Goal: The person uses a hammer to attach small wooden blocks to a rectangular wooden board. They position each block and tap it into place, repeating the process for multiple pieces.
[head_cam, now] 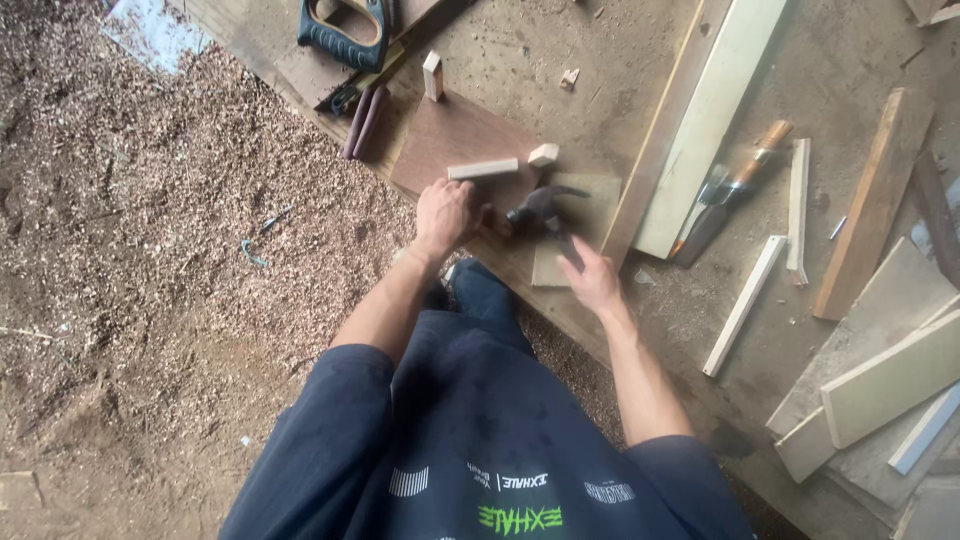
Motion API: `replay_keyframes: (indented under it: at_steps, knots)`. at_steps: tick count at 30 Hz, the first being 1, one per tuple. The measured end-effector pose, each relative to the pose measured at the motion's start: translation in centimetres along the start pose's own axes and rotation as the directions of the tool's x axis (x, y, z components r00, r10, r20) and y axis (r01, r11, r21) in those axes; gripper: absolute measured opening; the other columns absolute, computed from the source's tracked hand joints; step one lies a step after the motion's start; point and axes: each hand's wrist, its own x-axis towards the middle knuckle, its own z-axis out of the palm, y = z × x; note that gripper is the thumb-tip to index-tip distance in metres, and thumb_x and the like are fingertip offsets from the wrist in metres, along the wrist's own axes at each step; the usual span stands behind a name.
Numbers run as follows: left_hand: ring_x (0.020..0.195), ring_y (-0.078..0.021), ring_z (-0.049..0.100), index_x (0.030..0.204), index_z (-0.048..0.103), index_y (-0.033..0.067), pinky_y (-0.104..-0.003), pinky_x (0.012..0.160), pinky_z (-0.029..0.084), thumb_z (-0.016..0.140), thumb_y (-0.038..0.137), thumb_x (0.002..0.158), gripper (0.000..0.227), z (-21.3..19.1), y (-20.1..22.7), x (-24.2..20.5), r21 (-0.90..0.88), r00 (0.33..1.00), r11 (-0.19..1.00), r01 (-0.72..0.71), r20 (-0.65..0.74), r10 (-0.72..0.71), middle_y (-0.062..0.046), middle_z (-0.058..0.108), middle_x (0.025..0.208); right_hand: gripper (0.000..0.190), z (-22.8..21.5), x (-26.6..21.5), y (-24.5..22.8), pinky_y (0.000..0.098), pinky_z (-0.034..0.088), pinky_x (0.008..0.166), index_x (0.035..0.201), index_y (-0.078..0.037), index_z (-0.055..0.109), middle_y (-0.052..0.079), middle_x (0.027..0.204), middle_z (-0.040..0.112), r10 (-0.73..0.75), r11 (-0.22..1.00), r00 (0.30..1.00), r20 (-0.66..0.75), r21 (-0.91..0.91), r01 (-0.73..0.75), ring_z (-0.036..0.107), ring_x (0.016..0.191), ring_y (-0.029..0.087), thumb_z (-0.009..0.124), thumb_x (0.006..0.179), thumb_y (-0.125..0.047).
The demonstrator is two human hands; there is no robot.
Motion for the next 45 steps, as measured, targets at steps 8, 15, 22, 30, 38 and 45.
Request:
replay_keyframes:
  at_steps: [8, 15, 22, 30, 38, 45]
  knots:
    - [0.088, -0.0278, 0.068, 0.089, 0.07, 0.006, -0.042, 0.076, 0.056, 0.068, 0.051, 0.094, 0.046, 0.1, 0.4, -0.3, -0.002, 0.999, 1.0, -0.013, -0.036, 0.013, -0.013, 0.072, 0.087, 0.063, -0.5, -0.6, 0.5, 0.0426, 0.048, 0.11, 0.147, 0.0, 0.052, 0.029, 0.139, 0.06, 0.009, 1.0, 0.999, -0.053, -0.014, -0.01, 0.059, 0.13, 0.038, 0.067, 0.1, -0.039]
    - [0.092, -0.0274, 0.068, 0.091, 0.07, 0.0073, -0.042, 0.079, 0.055, 0.072, 0.043, 0.087, 0.036, -0.2, 0.6, -0.3, 0.003, 1.0, 1.0, -0.009, -0.002, 0.009, -0.011, 0.072, 0.089, 0.059, -0.4, -1.5, -0.6, 0.0428, 0.059, 0.1, 0.148, -0.009, 0.055, 0.02, 0.125, 0.072, 0.157, 0.986, 0.988, 0.003, 0.05, -0.157, 0.072, 0.115, 0.035, 0.063, 0.097, -0.04]
    - [0.096, -0.0243, 0.067, 0.094, 0.069, 0.0115, -0.04, 0.082, 0.055, 0.069, 0.031, 0.09, 0.02, 1.1, -0.1, -0.4, 0.003, 0.999, 1.0, -0.019, -0.046, 0.019, -0.006, 0.072, 0.094, 0.056, 0.1, -1.4, -1.6, 0.0486, 0.056, 0.096, 0.149, -0.002, 0.055, 0.032, 0.13, 0.068, -0.239, 0.968, 0.968, -0.076, -0.1, 0.231, 0.067, 0.115, 0.04, 0.069, 0.106, -0.034]
    - [0.091, -0.0235, 0.066, 0.099, 0.068, 0.0071, -0.039, 0.079, 0.054, 0.067, 0.039, 0.095, 0.032, 1.0, -0.1, 0.0, 0.039, 1.0, 0.999, 0.001, 0.002, -0.001, -0.01, 0.071, 0.094, 0.065, 0.5, -1.3, -1.4, 0.0443, 0.056, 0.1, 0.15, 0.001, 0.045, 0.03, 0.142, 0.055, 0.093, 0.996, 0.992, 0.09, 0.006, -0.094, 0.065, 0.115, 0.04, 0.059, 0.1, -0.038]
    - [0.09, -0.0232, 0.067, 0.097, 0.069, 0.0092, -0.038, 0.077, 0.056, 0.069, 0.027, 0.088, 0.02, 1.0, -0.7, 0.2, 0.039, 0.999, 0.999, -0.025, -0.046, 0.026, -0.008, 0.071, 0.093, 0.059, 2.5, -1.5, 0.8, 0.0466, 0.049, 0.109, 0.146, 0.003, 0.051, 0.03, 0.139, 0.058, -0.021, 1.0, 0.999, -0.036, -0.018, 0.021, 0.06, 0.128, 0.041, 0.064, 0.102, -0.034]
    - [0.089, -0.0256, 0.068, 0.094, 0.069, 0.0082, -0.04, 0.076, 0.056, 0.071, 0.038, 0.088, 0.03, 0.7, -0.2, -0.5, -0.03, 0.997, 0.999, -0.032, -0.065, 0.03, -0.01, 0.071, 0.09, 0.045, 2.9, -3.0, -0.2, 0.0421, 0.06, 0.095, 0.14, -0.006, 0.061, 0.022, 0.123, 0.073, -0.088, 0.995, 0.98, -0.179, 0.022, 0.093, 0.073, 0.112, 0.035, 0.067, 0.103, -0.032]
